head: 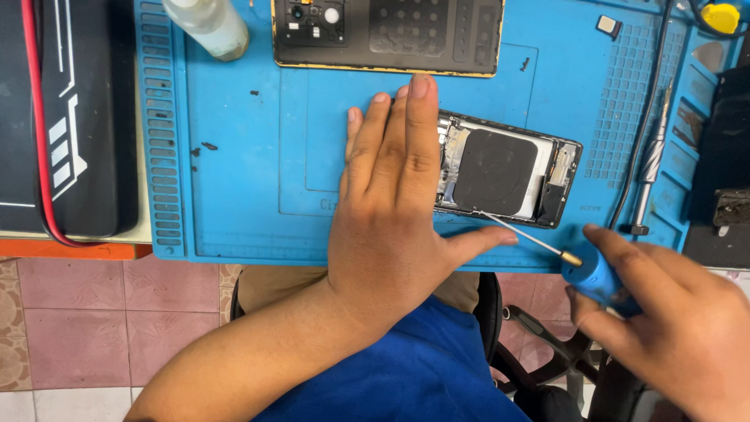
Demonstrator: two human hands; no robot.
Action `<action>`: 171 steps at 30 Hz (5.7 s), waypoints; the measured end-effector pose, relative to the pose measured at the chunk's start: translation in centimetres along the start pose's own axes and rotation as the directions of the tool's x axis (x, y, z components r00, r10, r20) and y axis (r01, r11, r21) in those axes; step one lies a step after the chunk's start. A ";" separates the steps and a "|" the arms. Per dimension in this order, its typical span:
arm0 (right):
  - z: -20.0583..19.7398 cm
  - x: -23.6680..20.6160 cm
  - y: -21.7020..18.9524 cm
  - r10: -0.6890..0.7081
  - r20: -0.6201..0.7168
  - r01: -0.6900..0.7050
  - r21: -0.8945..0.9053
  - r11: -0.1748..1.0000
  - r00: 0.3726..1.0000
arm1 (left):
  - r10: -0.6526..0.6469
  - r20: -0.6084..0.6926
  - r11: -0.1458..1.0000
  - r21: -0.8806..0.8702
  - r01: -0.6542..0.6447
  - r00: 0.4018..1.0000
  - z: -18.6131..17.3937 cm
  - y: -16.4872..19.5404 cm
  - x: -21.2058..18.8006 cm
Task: The person uses a blue electric screwdriver to remove screws from the edge of an opened smartphone lying on a blue repair mat, steadying the phone with the other hand and repositioning it to reach different screw points. Another disassembled phone rests nearby on the mat.
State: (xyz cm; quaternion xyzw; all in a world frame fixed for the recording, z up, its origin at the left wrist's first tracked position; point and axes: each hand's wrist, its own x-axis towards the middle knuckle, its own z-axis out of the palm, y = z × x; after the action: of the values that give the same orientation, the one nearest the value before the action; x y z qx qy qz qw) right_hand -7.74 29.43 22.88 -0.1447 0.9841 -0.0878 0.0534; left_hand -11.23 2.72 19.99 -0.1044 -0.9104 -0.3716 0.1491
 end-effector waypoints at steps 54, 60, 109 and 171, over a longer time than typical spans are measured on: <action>7.6 -6.1 -7.0 0.404 0.253 -0.451 0.716 0.533 0.879 | 0.035 0.064 0.995 0.091 -0.041 0.997 0.3 -1.1 -0.4; 7.5 -5.8 -6.8 0.417 0.261 -0.478 0.649 0.592 0.871 | 0.038 0.072 0.991 0.126 -0.047 0.997 0.6 -1.1 -0.3; 2.0 -7.3 1.0 0.234 0.068 -0.243 0.216 0.946 0.970 | 0.064 0.101 0.994 0.078 -0.073 0.993 -0.3 -0.4 -0.2; -1.7 2.4 1.9 -0.103 -0.028 0.100 -0.096 0.990 0.994 | 0.178 0.082 0.982 0.043 -0.182 0.981 2.1 0.3 -0.6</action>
State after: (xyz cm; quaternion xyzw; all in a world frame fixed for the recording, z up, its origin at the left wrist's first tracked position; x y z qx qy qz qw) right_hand -10.80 30.73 23.96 -0.1954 0.9793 -0.0461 0.0259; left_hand -11.02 4.38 18.57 -0.1968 -0.9114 -0.3293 0.1491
